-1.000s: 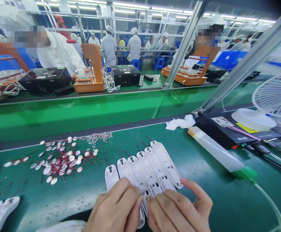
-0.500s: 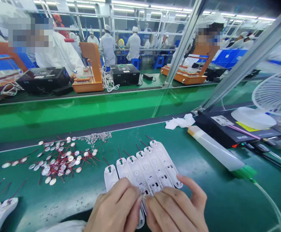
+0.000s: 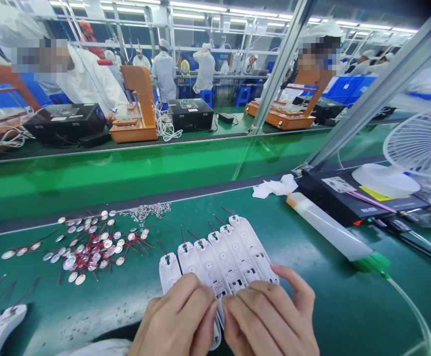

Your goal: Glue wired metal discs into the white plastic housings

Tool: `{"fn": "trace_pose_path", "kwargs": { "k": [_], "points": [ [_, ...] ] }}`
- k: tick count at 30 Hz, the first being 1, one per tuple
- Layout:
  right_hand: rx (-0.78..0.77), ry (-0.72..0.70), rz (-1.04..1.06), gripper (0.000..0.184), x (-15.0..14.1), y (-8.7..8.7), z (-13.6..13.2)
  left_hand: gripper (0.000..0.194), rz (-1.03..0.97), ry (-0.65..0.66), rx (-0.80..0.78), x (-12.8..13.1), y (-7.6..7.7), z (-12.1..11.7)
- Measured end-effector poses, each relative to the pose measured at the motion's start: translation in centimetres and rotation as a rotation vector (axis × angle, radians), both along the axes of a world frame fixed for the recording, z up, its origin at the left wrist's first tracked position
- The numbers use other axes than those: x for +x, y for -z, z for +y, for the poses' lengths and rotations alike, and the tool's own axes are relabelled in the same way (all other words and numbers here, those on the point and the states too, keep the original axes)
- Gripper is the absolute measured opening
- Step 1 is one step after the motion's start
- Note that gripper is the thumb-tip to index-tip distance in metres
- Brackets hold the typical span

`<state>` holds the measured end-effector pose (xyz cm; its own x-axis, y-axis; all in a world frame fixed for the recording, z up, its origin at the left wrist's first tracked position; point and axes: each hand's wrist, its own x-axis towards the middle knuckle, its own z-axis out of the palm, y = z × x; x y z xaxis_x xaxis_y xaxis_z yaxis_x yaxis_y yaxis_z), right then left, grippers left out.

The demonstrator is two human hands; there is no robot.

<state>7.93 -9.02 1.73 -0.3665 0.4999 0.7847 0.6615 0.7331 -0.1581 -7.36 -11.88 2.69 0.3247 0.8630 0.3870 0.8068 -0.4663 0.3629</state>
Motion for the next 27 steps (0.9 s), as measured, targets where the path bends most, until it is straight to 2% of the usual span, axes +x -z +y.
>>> {"fn": "trace_pose_path", "kwargs": {
  "k": [6, 14, 27],
  "points": [
    [-0.058, -0.003, 0.058, 0.017, -0.10, -0.04, 0.02, 0.035, 0.003, 0.015, 0.019, 0.22, 0.57, 0.31],
    [-0.061, 0.004, 0.112, 0.020, -0.25, 0.15, -0.09, 0.035, -0.002, 0.003, 0.043, 0.34, -0.07, 0.32],
    [-0.110, -0.001, 0.146, 0.021, -0.20, -0.05, 0.02, 0.027, -0.038, -0.014, -0.010, 0.47, -0.18, 0.19]
  ]
}}
